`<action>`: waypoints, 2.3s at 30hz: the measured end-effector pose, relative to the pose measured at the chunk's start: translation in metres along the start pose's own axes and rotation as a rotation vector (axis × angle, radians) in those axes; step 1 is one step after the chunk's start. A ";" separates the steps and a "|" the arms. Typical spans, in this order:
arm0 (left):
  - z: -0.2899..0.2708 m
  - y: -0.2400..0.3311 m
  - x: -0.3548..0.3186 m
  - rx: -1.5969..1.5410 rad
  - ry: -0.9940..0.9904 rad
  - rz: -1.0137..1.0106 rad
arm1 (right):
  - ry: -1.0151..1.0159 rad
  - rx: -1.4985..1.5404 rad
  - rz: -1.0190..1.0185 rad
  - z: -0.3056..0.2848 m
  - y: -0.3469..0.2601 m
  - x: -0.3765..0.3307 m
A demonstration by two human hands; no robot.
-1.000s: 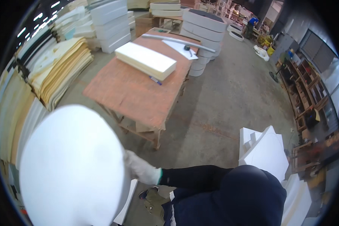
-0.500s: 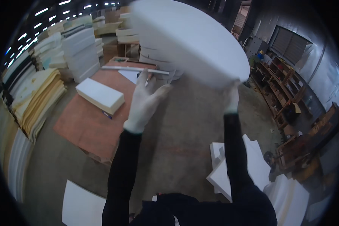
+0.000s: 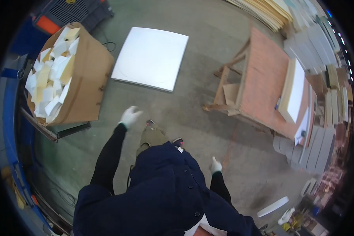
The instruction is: The person traces a circular outline on a rectangular foam sheet using a circular template and a pen, then moves the marked sheet to a blue cutting table and cuts along the traced line with a straight blade. The process is repeated for multiple sheets.
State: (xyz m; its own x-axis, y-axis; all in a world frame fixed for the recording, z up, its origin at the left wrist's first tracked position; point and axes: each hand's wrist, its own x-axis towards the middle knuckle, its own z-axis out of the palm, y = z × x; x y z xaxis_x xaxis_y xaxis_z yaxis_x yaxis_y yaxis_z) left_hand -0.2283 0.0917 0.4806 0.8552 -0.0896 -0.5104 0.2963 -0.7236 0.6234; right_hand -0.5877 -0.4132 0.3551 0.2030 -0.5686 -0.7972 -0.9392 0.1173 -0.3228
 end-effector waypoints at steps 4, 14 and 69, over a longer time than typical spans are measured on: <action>-0.081 -0.140 -0.047 -0.182 0.317 -0.339 | -0.180 -0.070 -0.621 0.107 -0.213 -0.018; 0.072 -0.193 -0.373 -0.046 -0.437 -1.157 | -0.253 -0.213 -0.453 0.296 -0.471 0.155; 0.244 -0.282 -0.715 -1.368 1.899 -1.365 | -1.288 -1.126 -2.906 0.613 -0.009 -0.691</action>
State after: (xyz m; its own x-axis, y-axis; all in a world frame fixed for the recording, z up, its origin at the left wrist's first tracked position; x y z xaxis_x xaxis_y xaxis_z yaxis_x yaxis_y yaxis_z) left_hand -1.0274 0.1931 0.5257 -0.7046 0.5478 -0.4511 -0.0124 0.6261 0.7797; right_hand -0.5494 0.4775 0.5961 -0.4409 0.8725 0.2108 0.8562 0.4793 -0.1929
